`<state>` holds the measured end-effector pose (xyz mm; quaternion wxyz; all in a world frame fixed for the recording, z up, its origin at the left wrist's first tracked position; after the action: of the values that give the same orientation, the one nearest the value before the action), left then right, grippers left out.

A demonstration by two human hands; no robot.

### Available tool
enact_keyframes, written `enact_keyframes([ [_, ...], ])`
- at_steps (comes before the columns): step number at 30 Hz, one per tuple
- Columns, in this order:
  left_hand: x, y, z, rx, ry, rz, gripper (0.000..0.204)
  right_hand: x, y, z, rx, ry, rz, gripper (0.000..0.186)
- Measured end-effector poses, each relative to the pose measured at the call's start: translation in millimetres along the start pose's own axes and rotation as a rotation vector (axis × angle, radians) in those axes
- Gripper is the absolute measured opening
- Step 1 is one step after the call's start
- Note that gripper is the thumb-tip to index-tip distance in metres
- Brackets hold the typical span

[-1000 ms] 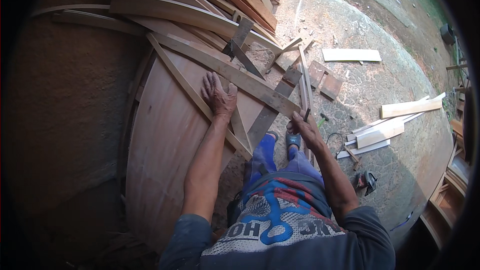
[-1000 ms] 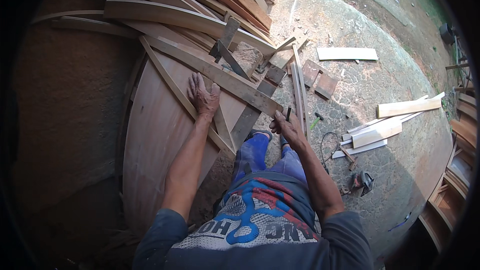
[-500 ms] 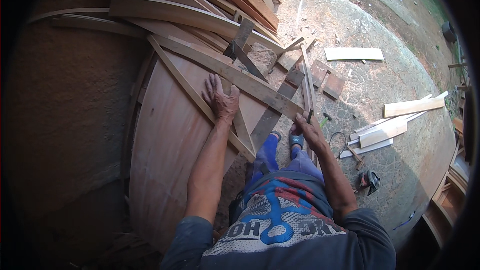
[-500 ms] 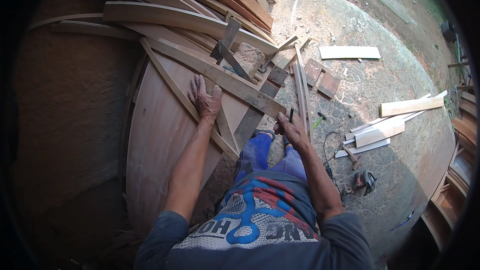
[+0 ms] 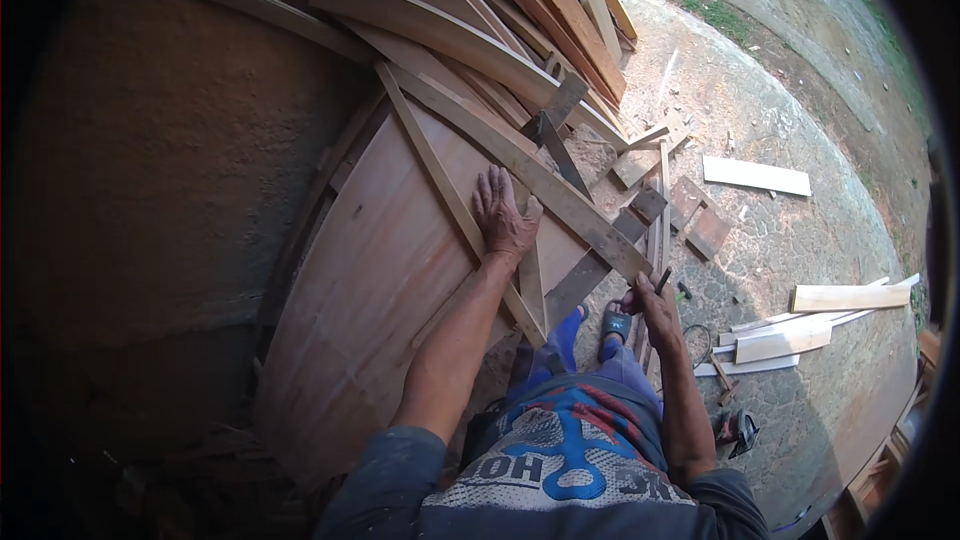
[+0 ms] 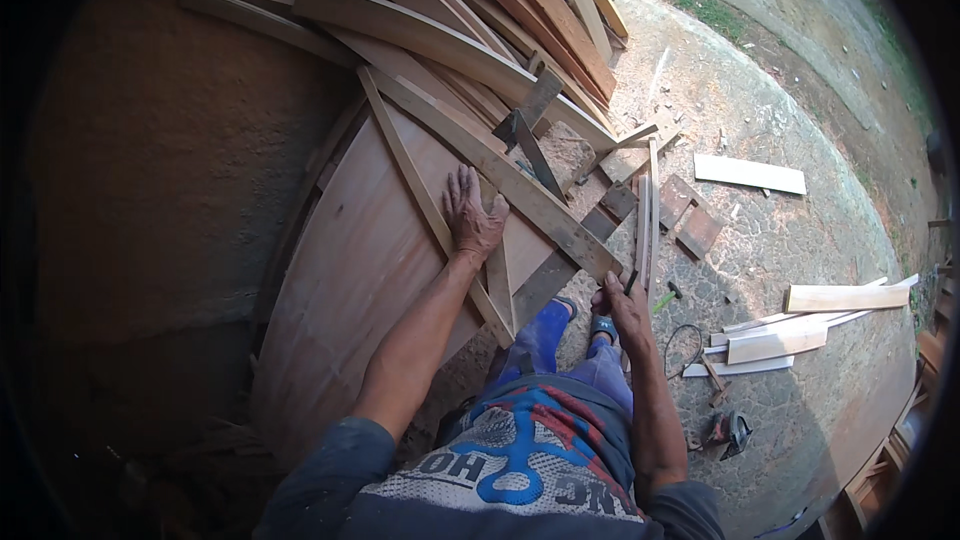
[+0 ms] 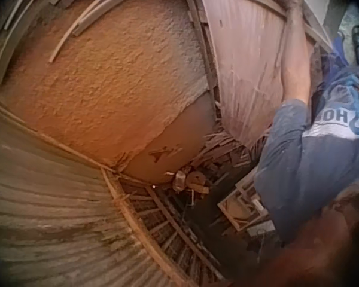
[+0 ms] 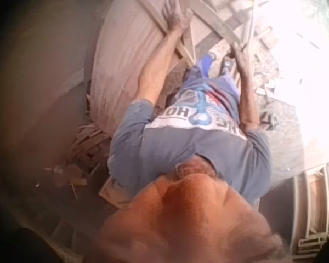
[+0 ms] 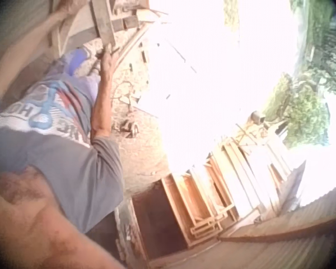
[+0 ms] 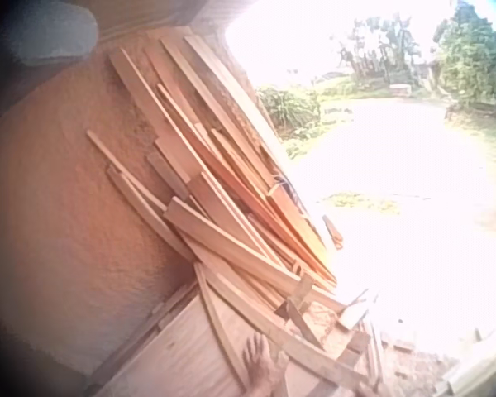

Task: The person marks a large wooden board using a pencil and a straight edge, then uses a circular saw to cut along the marked line. The person also measures the board with a tape measure.

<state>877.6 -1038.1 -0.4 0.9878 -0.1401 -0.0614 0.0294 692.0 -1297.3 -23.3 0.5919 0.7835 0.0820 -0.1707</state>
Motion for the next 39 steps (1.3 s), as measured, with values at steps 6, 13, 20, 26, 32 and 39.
enact_keyframes([
  [6, -0.3, 7.5, 2.0, -0.075, -0.04, -0.037, 0.086, -1.3, -21.8, -1.3, -0.013, 0.009, -0.092, 0.06],
  [13, -5.8, 13.0, 1.3, -0.065, -0.093, -0.028, 0.087, 26.2, 118.3, -23.0, -1.117, 0.202, 0.13, 0.038],
  [20, -7.0, -2.5, 6.9, -0.101, -0.166, -0.022, 0.08, 149.9, 240.7, -174.4, -1.253, 0.369, 0.769, 0.026],
  [26, -5.0, 0.7, 19.6, -0.116, -0.179, 0.007, 0.075, 284.3, 339.4, -406.3, -1.457, 0.497, 1.554, 0.021],
  [32, -2.6, 2.2, 28.1, -0.156, -0.101, 0.03, 0.074, 415.6, 298.4, -551.0, -2.062, 0.656, 1.695, 0.016],
  [39, -3.8, -4.1, 23.2, -0.194, -0.031, 0.044, 0.076, 548.2, 253.6, -543.6, -2.103, 0.22, 1.83, 0.035],
])
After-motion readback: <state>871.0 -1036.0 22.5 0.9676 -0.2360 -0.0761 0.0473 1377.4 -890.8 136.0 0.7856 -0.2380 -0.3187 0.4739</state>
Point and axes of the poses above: each hand's wrist, its own x-axis towards the middle knuckle, its own z-axis out of the back of the hand, y = z × x, the point moved 2 cm from there along x, towards the middle knuckle, and after that the axes turned 8 degrees about z, right-handed, at the moved point
